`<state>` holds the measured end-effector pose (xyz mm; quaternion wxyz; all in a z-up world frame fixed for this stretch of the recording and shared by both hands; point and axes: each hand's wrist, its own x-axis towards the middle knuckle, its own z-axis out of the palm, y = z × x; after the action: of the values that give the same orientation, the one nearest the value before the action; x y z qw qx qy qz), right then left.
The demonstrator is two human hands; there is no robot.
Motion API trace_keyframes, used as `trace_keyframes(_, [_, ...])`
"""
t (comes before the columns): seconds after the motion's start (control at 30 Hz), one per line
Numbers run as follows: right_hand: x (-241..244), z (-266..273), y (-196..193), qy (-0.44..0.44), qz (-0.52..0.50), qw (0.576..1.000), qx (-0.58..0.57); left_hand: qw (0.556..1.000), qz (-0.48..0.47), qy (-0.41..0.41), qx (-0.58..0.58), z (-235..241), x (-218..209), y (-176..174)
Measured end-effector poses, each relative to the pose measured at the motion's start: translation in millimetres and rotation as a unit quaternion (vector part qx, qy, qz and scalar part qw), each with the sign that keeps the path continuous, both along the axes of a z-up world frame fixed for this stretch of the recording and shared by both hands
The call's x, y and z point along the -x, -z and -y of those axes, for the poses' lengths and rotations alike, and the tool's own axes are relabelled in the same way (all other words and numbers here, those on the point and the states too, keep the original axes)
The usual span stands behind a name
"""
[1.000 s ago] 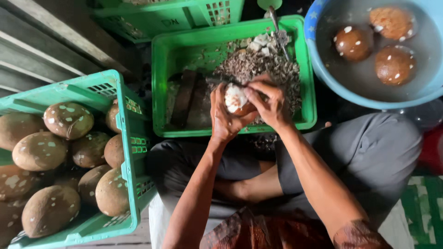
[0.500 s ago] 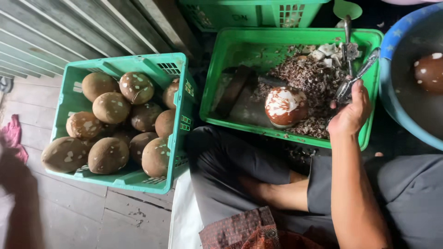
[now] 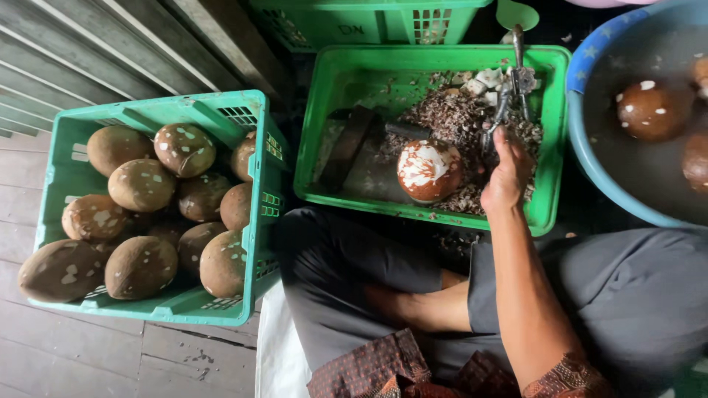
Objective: The person sits cross-legged and uses a peeler to remove the skin from a breadfruit, placing the peels into a green crate. They then use a long metal rod to scrape the inside of a small container before continuing to peel the fruit.
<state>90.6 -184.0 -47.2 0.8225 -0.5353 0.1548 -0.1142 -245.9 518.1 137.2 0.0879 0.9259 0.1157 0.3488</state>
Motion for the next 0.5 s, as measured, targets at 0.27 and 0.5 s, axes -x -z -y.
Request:
trace_keyframes(0.27, [32,-1,-5,-0.099,-0.01,0.981,0.165,0.944,-0.047,0.316,0.086,459,-192,-60])
trace_keyframes(0.5, [47,-1,-41,-0.106,0.12,0.949,0.272,0.883,-0.313,0.282,0.207,507,-252,84])
